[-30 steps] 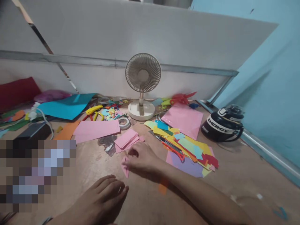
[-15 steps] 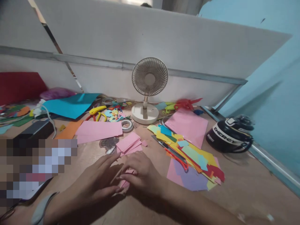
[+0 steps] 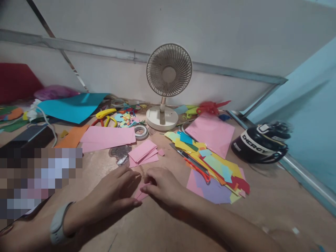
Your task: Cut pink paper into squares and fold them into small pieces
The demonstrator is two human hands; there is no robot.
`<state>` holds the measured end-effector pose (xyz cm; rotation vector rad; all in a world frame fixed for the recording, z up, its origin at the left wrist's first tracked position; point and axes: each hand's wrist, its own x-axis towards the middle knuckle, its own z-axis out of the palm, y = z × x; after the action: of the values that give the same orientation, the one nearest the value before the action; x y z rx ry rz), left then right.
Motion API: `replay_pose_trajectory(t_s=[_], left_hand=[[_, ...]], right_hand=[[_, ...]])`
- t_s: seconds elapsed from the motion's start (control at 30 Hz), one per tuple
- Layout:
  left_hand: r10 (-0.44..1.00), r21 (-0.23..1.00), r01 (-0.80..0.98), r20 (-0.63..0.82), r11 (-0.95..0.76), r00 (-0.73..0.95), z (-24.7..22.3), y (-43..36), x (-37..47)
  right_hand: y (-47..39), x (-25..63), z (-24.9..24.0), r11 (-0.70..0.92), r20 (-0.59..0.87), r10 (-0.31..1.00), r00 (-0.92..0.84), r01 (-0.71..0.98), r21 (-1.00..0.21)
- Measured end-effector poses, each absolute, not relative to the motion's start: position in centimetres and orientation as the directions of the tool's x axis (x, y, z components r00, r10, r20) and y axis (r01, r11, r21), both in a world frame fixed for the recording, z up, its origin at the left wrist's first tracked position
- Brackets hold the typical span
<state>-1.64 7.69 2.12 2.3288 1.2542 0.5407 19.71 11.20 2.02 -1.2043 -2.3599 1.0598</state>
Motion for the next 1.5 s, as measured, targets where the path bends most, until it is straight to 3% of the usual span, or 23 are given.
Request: replay_pose_trajectory(t_s=[0.07, 0.17, 0.3, 0.37, 0.47, 0.53, 0.63, 0.73, 1.07, 1.2, 1.33, 1.5], left_hand=[[0.845, 0.608, 0.622, 0.166, -0.493, 0.508, 2.0, 7.7, -1.7], [0.798, 0.646, 0.521, 0.245, -0.558, 0.551, 1.9, 7.6, -2.0], [0.734, 0.581, 0.461, 0.432, -0.671, 0.524, 1.7, 7.7, -2.5], [0.693, 0.495, 0.484, 0.509, -0.721, 0.511, 1.7, 7.8, -2.6], [0.653, 0.384, 0.534, 0.528, -0.754, 0.543, 1.7, 8.0, -2.8], [0.669, 0.357, 0.569, 0.47, -0.741, 0.576, 1.8, 8.2, -2.8], [0.687, 0.346, 0.595, 0.333, -0.726, 0.645, 2.1, 8.2, -2.8], [0.685, 0.359, 0.589, 0.284, -0.724, 0.67, 2.4, 8.2, -2.8], [0.706, 0.44, 0.57, 0.261, -0.694, 0.658, 1.5, 8.4, -2.8], [0.671, 0.377, 0.568, 0.252, -0.732, 0.697, 1.5, 8.0, -2.8], [0.597, 0.263, 0.539, 0.263, -0.8, 0.758, 1.2, 7.2, -3.2], [0.539, 0.241, 0.484, 0.302, -0.841, 0.787, 0.7, 6.8, -3.4]], right_hand=[[10.8, 19.8, 2.0, 0.506, 0.103, 0.75, -0.653, 0.467, -0.726], [10.1, 19.9, 2.4, 0.751, 0.4, 0.612, -0.683, 0.342, -0.565], [10.2, 20.0, 2.2, 0.854, 0.594, 0.507, -0.625, 0.27, -0.445], [10.5, 20.0, 1.7, 0.891, 0.649, 0.451, -0.613, 0.264, -0.37], [10.7, 20.2, 1.0, 0.95, 0.658, 0.298, -0.692, 0.281, -0.135], [10.6, 20.3, 0.7, 0.96, 0.592, 0.238, -0.77, 0.279, -0.023], [10.5, 20.2, 0.5, 0.955, 0.514, 0.231, -0.826, 0.293, 0.041], [10.7, 20.0, 0.2, 0.954, 0.469, 0.258, -0.844, 0.301, 0.016], [11.0, 20.0, -0.3, 0.876, 0.431, 0.47, -0.77, 0.347, -0.334], [11.0, 19.6, -0.3, 0.805, 0.369, 0.556, -0.744, 0.372, -0.462], [10.9, 19.1, -0.3, 0.76, 0.336, 0.614, -0.714, 0.42, -0.496], [10.7, 18.9, -0.4, 0.737, 0.299, 0.639, -0.709, 0.451, -0.503]])
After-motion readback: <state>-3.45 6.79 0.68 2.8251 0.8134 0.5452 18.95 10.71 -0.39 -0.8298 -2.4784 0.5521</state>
